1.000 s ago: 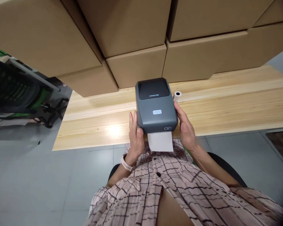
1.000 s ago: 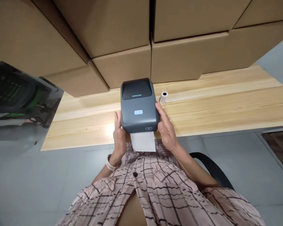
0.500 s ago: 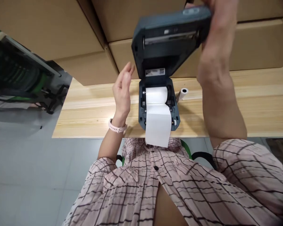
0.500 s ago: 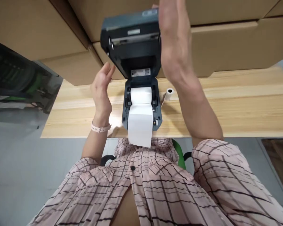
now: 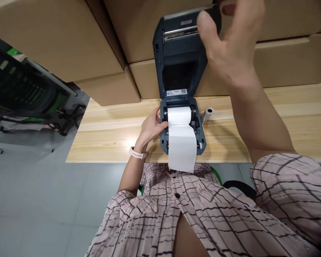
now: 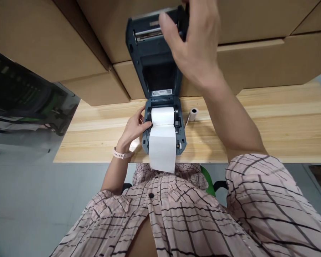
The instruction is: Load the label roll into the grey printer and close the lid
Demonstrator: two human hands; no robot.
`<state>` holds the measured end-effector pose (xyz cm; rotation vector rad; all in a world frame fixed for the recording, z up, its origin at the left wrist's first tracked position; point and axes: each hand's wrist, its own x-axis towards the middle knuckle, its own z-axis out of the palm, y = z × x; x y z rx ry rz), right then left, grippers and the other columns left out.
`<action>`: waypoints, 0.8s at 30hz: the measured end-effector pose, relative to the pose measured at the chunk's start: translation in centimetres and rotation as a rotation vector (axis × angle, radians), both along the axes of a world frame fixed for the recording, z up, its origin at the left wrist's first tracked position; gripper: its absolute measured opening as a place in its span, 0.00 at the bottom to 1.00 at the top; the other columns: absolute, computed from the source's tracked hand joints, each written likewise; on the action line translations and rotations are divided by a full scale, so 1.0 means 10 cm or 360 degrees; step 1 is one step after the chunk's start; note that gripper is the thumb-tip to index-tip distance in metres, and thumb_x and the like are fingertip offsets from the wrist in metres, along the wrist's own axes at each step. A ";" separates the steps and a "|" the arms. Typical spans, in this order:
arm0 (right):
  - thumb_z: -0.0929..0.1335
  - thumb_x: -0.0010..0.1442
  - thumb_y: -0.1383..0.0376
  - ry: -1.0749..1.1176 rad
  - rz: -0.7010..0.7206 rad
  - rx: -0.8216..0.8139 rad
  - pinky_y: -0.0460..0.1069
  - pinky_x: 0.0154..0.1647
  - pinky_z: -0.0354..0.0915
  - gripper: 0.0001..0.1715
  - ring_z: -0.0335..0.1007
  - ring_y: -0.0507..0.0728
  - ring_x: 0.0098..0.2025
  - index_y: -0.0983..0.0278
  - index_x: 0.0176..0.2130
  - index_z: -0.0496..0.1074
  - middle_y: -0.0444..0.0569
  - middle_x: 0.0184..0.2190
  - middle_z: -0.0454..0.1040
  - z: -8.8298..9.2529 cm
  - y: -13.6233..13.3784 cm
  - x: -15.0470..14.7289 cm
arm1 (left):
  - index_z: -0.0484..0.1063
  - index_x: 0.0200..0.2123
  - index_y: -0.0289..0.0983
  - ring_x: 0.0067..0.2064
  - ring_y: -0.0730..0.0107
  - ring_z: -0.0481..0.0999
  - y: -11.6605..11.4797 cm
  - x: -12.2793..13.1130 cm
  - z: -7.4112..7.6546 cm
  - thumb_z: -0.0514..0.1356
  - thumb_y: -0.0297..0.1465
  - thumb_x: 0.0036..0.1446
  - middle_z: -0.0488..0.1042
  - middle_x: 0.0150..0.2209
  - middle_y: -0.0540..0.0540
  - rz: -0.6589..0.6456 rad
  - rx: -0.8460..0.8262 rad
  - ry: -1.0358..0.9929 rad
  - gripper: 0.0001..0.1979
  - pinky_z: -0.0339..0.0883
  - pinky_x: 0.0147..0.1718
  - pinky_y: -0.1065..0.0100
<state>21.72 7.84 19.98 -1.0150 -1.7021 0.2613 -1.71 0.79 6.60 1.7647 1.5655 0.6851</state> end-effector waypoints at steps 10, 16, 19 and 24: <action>0.71 0.61 0.51 -0.1695 0.0619 -0.0808 0.63 0.53 0.71 0.49 0.78 0.75 0.56 0.65 0.73 0.58 0.65 0.59 0.79 -0.82 -0.22 -0.11 | 0.62 0.74 0.34 0.25 0.64 0.65 -0.02 0.10 0.15 0.58 0.29 0.52 0.67 0.20 0.54 0.0020 -0.0059 0.0146 0.44 0.55 0.32 0.62; 0.76 0.53 0.52 -0.1612 0.0741 -0.0917 0.67 0.58 0.71 0.72 0.76 0.78 0.60 0.63 0.81 0.40 0.66 0.65 0.75 -0.84 -0.05 -0.20 | 0.62 0.74 0.32 0.23 0.66 0.63 -0.03 0.06 0.09 0.57 0.29 0.51 0.64 0.18 0.55 -0.0031 -0.0058 -0.0025 0.44 0.53 0.30 0.64; 0.76 0.53 0.49 -0.1167 0.0958 -0.0862 0.67 0.64 0.71 0.69 0.72 0.75 0.66 0.57 0.80 0.43 0.59 0.70 0.69 -0.66 -0.24 0.13 | 0.62 0.74 0.32 0.24 0.65 0.65 -0.03 0.06 0.08 0.57 0.29 0.52 0.66 0.18 0.55 -0.0015 -0.0064 -0.0017 0.44 0.55 0.30 0.64; 0.78 0.53 0.49 -0.0570 0.0868 -0.0887 0.64 0.66 0.72 0.65 0.74 0.71 0.65 0.42 0.78 0.46 0.49 0.67 0.72 -0.64 -0.84 1.06 | 0.60 0.76 0.35 0.23 0.67 0.63 -0.06 0.06 0.01 0.57 0.29 0.52 0.65 0.18 0.56 0.0039 -0.0079 -0.0156 0.45 0.55 0.30 0.66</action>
